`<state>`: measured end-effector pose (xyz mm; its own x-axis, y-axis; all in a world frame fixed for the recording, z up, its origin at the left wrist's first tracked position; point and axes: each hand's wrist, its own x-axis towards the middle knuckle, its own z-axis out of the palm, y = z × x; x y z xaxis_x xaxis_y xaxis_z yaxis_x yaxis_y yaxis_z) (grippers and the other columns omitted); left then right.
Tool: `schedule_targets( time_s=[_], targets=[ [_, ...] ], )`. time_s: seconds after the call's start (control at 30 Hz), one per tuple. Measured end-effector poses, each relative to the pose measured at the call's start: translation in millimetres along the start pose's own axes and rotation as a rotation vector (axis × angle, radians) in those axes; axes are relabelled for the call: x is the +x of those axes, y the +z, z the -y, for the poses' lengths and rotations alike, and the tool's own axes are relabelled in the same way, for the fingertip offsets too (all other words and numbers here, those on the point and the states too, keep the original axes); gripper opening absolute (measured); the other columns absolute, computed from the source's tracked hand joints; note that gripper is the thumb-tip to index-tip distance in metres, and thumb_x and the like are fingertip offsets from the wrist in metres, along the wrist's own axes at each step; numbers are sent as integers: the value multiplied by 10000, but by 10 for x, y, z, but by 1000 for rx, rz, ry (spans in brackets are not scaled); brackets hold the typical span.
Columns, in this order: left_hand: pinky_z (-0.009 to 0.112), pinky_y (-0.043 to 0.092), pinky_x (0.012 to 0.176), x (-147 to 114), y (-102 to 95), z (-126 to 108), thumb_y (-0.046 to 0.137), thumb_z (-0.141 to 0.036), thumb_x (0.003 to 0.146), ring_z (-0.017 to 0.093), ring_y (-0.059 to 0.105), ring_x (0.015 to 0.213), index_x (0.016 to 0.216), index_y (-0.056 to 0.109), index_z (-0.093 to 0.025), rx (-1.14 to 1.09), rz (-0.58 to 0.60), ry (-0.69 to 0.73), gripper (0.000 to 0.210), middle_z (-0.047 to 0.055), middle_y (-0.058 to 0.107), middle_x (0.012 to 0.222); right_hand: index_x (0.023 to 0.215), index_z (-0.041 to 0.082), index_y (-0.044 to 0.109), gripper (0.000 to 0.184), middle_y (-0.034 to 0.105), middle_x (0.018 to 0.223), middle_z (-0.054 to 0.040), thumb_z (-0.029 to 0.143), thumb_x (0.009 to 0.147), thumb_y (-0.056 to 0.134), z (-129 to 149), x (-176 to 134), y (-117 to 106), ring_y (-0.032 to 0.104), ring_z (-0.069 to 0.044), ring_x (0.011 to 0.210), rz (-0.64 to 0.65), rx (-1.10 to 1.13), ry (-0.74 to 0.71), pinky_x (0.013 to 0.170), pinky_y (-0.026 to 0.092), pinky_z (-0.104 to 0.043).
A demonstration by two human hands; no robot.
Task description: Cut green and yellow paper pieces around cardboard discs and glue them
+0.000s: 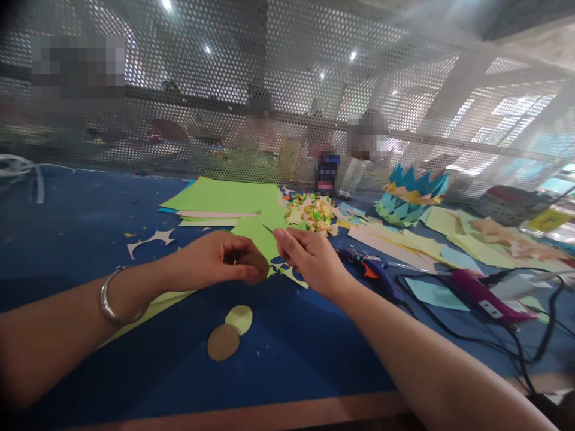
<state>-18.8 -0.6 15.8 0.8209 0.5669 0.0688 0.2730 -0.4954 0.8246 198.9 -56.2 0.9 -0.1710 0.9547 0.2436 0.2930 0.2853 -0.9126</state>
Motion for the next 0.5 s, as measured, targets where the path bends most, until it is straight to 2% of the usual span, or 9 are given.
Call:
schedule_targets(
  time_s=[0.07,0.13,0.2,0.3,0.37,0.43,0.5],
  targets=[
    [248,387,606,-15,7,-16,680,-389,825,150,600,697,973,708,-175,171,15,-57,263,26,707,797,704,186,510,509,280,542,83,624,960,473,-15,8,-20,228,-60,458,-43,-25,3,420,185,-214],
    [249,346,554,-27,-15,-40,656,-456,828,149,585,633,973,699,-190,312,-21,-97,306,12,696,741,709,184,523,511,288,547,79,627,959,471,-28,10,-38,233,-62,464,-65,-73,-13,424,187,-216],
    [257,308,527,-34,-79,-52,614,-517,842,146,553,569,945,689,-196,450,-143,-118,346,0,664,667,715,186,528,510,293,552,77,629,961,467,-36,11,-52,238,-65,470,-69,-117,-34,432,192,-221],
    [265,302,536,-38,-231,-15,538,-519,890,148,532,538,966,667,-192,580,-301,-124,360,-9,628,607,720,190,525,505,300,561,74,628,965,459,-42,12,-64,250,-69,478,-67,-175,-68,450,204,-231],
    [264,324,553,-37,-331,55,548,-475,887,157,561,568,1092,637,-195,603,-292,-135,359,-11,646,631,718,192,520,506,313,571,69,627,967,454,-43,12,-70,270,-72,486,-61,-217,-86,465,216,-237],
    [263,343,569,-29,-402,147,606,-437,843,166,590,618,1237,591,-204,641,-269,-151,458,-5,675,705,719,192,516,511,327,579,64,632,970,442,-38,10,-75,298,-76,496,-69,-264,-96,479,222,-245],
    [265,358,584,-16,-437,233,637,-411,806,178,617,676,1236,617,-203,677,-216,-179,478,19,700,783,722,193,518,521,340,577,60,639,974,421,-23,8,-81,324,-84,506,-91,-341,-101,491,223,-254]
  ],
)
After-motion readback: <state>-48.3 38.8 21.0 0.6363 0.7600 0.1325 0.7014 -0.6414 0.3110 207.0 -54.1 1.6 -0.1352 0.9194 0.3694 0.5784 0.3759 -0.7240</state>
